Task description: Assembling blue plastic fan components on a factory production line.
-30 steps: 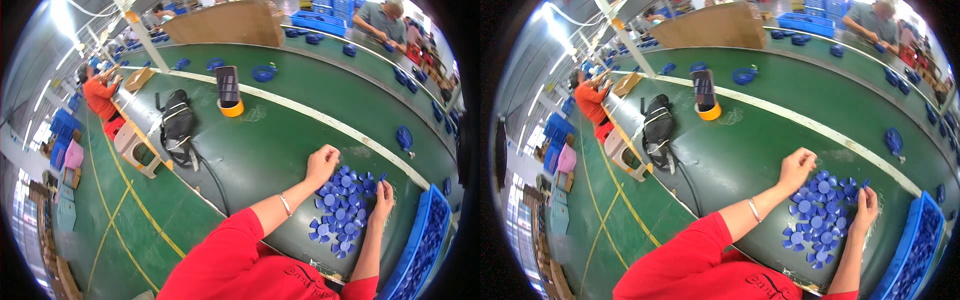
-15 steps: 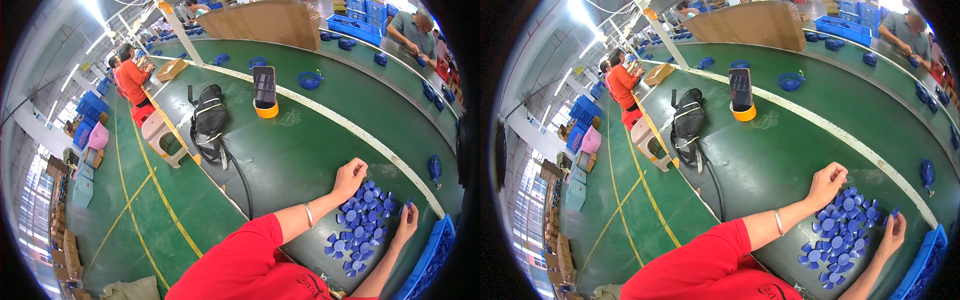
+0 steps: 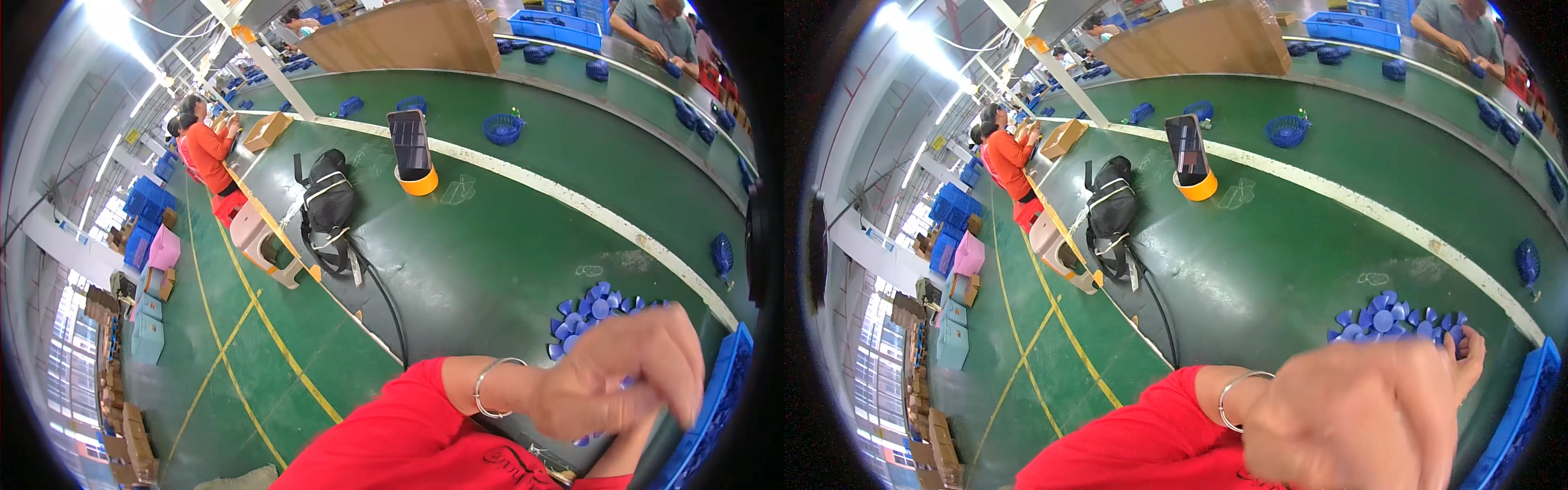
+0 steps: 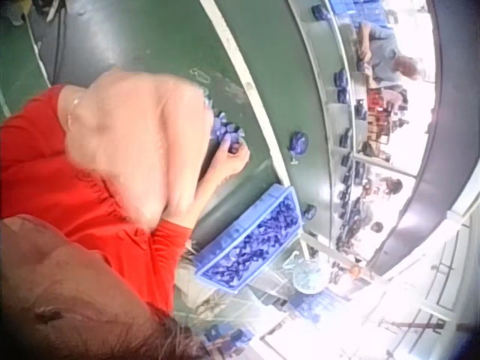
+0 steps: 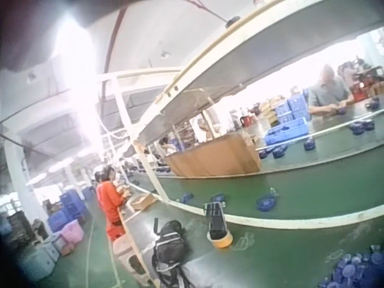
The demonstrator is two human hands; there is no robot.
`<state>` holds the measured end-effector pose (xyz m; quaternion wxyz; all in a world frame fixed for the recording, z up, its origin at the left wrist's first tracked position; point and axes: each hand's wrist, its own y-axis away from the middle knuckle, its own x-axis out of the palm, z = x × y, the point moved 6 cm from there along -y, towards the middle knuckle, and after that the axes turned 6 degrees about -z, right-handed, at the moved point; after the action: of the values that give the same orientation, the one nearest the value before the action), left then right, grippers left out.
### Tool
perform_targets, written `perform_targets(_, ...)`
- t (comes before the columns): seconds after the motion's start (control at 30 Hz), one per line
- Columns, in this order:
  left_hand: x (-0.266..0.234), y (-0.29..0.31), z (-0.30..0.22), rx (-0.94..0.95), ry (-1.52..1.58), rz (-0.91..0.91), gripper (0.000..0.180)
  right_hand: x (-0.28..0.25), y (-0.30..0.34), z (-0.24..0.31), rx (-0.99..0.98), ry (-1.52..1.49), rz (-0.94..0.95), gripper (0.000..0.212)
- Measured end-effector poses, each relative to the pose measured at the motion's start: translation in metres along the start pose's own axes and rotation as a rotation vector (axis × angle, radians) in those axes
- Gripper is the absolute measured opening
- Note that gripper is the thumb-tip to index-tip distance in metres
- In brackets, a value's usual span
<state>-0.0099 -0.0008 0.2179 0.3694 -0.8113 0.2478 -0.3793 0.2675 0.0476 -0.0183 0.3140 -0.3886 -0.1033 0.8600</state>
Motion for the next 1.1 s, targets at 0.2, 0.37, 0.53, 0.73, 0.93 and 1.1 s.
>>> perform_targets(0.2,0.021,-0.010,-0.001,0.354,0.308,0.034,0.021,0.006,-0.007,0.012,-0.097,-0.021,0.060,0.028)
perform_targets(0.37,0.020,-0.006,0.001,0.245,0.237,0.034,0.022,0.004,-0.004,0.002,-0.041,0.000,0.057,0.027)
perform_targets(0.53,0.021,-0.011,0.000,0.179,0.228,0.008,0.023,0.009,-0.006,-0.002,-0.072,-0.024,0.092,0.027)
perform_targets(0.73,0.022,-0.008,0.001,0.321,0.286,-0.108,0.024,0.004,-0.005,0.003,-0.052,-0.022,0.082,0.028)
perform_targets(0.93,0.024,-0.003,0.004,0.292,0.230,-0.091,0.024,0.003,-0.004,0.001,-0.091,-0.023,0.059,0.028)
perform_targets(1.1,0.019,-0.007,-0.002,0.452,0.395,-0.098,0.024,0.003,-0.003,0.009,-0.082,-0.010,0.075,0.028)
